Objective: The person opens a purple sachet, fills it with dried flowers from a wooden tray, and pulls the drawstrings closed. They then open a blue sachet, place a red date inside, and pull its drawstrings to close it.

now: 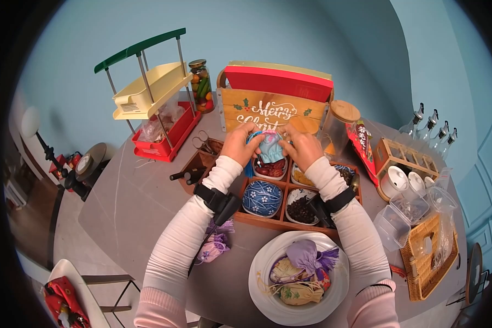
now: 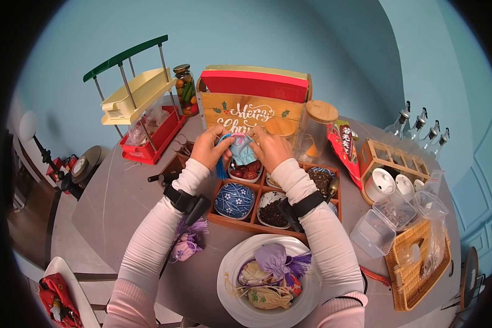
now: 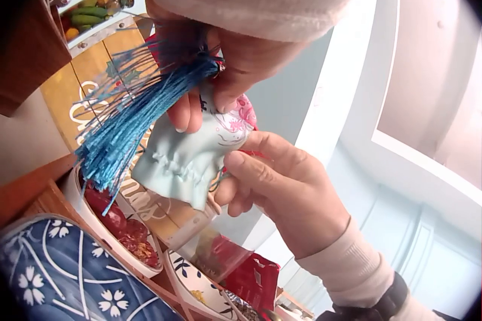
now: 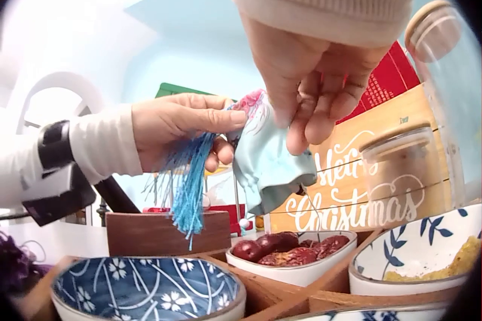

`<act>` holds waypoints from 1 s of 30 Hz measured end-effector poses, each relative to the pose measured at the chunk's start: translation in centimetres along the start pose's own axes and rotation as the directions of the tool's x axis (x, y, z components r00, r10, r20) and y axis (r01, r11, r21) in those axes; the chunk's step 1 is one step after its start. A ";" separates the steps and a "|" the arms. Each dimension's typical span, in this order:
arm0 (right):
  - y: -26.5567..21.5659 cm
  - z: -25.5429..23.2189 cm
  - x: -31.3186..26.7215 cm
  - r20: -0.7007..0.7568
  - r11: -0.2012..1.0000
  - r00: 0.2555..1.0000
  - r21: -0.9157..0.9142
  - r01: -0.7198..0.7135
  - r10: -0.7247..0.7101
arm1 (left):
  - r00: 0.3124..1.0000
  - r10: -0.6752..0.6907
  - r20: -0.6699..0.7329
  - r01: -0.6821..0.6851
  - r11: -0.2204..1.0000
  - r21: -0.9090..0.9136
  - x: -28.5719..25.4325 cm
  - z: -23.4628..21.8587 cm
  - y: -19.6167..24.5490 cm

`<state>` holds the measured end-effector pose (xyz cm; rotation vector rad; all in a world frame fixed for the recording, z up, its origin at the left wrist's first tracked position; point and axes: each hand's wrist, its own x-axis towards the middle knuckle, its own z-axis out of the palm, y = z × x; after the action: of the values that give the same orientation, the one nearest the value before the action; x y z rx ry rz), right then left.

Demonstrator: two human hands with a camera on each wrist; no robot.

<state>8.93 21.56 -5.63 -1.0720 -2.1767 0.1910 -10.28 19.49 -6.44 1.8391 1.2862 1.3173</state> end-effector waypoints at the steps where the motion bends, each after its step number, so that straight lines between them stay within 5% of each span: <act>1: -0.3 -0.2 0.0 0.035 0.995 0.999 0.090 -0.044 0.041 | 1.000 0.003 -0.012 -0.003 1.000 0.008 0.0 0.0 0.1; 3: -0.3 -0.1 0.2 0.030 0.990 0.999 0.137 -0.044 0.040 | 1.000 0.005 -0.023 -0.005 1.000 0.017 0.1 0.2 -0.5; 5: 0.1 0.3 0.2 0.024 0.982 0.999 0.185 -0.046 0.042 | 0.962 0.270 -0.028 -0.258 0.941 0.220 0.4 0.5 -1.4; 8: -0.2 0.0 0.3 0.019 0.999 1.000 0.051 0.018 -0.019 | 0.981 0.181 -0.071 -0.174 0.980 0.095 0.0 0.0 -0.1; 11: -0.8 -0.5 0.5 -0.165 0.989 0.979 -0.104 0.108 -0.124 | 0.984 0.167 -0.065 -0.165 0.985 0.044 -0.4 0.2 1.0; 13: -0.4 1.0 0.4 -0.128 0.904 0.956 -0.378 0.198 -0.262 | 0.982 0.186 -0.042 -0.181 0.979 0.096 -0.5 0.4 0.8; 18: -0.3 0.2 0.4 -0.230 0.945 0.938 -0.260 0.199 -0.261 | 0.993 0.114 -0.027 -0.113 0.993 0.041 -0.3 0.3 0.8; 20: 0.0 0.8 0.2 -0.062 0.901 0.965 -0.378 0.212 -0.253 | 0.994 0.103 -0.020 -0.102 0.994 0.031 -0.5 0.4 0.6; 23: -0.2 -0.3 0.5 -0.203 0.950 0.956 -0.274 0.152 -0.212 | 0.995 0.098 -0.014 -0.098 0.995 0.009 -0.1 0.5 0.6; 27: 0.4 0.6 0.2 -0.076 0.917 0.974 -0.359 0.174 -0.215 | 0.997 0.071 -0.029 -0.071 0.997 0.014 0.0 0.8 0.7; 30: 0.4 0.4 0.4 -0.091 0.970 0.986 -0.212 0.115 -0.136 | 0.999 0.022 -0.025 -0.022 1.000 0.001 -0.1 0.8 1.0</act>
<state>8.76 22.12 -5.89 -1.0266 -2.1953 -0.1493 -9.19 19.06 -5.97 1.8476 1.2832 1.3554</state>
